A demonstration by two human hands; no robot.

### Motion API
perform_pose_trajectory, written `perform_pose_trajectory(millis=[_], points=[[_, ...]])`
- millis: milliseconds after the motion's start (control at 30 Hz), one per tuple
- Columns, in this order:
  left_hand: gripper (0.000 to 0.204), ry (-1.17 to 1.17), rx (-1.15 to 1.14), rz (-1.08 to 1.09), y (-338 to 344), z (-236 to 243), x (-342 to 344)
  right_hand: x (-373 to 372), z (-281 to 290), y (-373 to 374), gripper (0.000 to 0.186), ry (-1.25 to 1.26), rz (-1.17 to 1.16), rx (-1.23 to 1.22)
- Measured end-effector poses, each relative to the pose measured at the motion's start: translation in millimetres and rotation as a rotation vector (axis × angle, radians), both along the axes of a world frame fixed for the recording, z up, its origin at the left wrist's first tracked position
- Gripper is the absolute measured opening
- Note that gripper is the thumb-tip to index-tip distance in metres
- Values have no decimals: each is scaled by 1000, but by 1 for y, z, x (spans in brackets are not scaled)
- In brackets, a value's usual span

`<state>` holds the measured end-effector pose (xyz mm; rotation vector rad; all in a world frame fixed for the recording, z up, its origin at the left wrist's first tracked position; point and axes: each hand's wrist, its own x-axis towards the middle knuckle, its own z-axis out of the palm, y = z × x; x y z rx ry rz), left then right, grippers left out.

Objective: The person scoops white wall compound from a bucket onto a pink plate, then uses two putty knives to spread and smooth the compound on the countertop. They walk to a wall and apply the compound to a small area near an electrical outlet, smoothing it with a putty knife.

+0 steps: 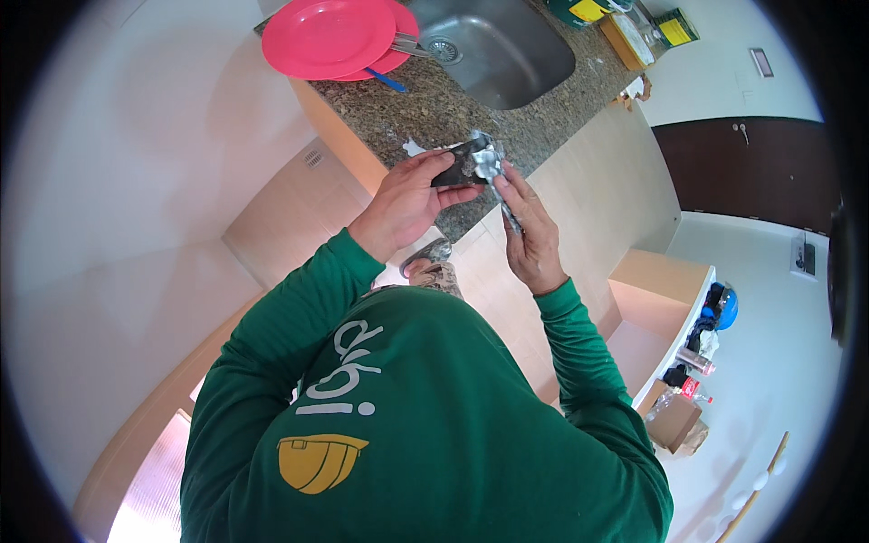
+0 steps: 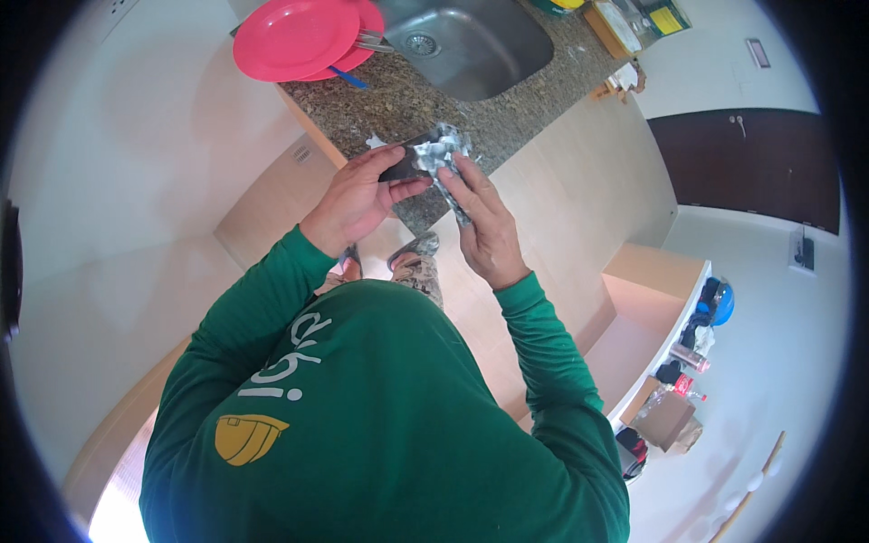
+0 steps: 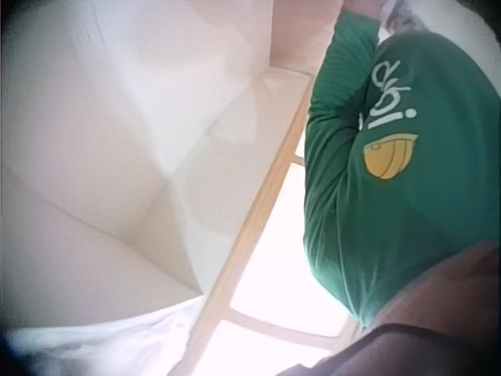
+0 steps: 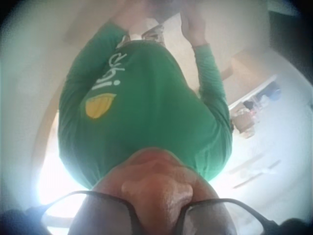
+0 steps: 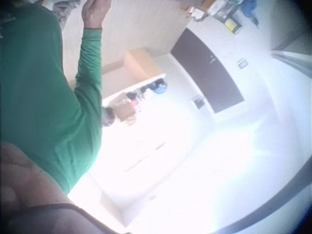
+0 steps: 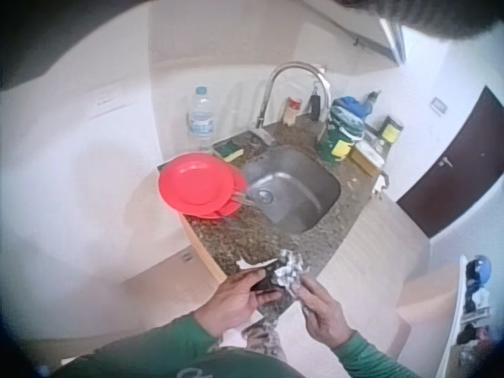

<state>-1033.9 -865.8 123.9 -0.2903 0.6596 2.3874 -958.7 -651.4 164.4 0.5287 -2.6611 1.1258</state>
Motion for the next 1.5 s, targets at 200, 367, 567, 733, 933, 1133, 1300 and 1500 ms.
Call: perform_pose_trajectory(millis=[200, 367, 567, 733, 933, 1133, 1300, 1500], points=[[21, -19, 16, 22, 7, -6, 10, 7, -3, 22, 72, -118, -41, 84], [20, -33, 3, 30, 13, -14, 12, 12, -8, 41, 70, -133, -89, 185], [29, 69, -322, 83, 12, -18, 2, 22, 4, 40, 59, -103, -278, 320], [37, 231, -674, 34, 16, -22, 8, 19, -1, -15, 34, -37, -218, 382], [35, 392, -912, 29, 10, -24, 29, -40, -27, -3, 27, -156, -292, 499], [35, 91, -542, -18, -25, -12, 19, -65, -24, 71, 38, -933, -374, -803], [25, -75, -244, -256, -25, -11, 16, -57, -23, 63, 42, -1203, -229, -955], [24, -53, -194, -171, -16, -28, 7, -43, -23, 63, 41, -1278, -266, -867]])
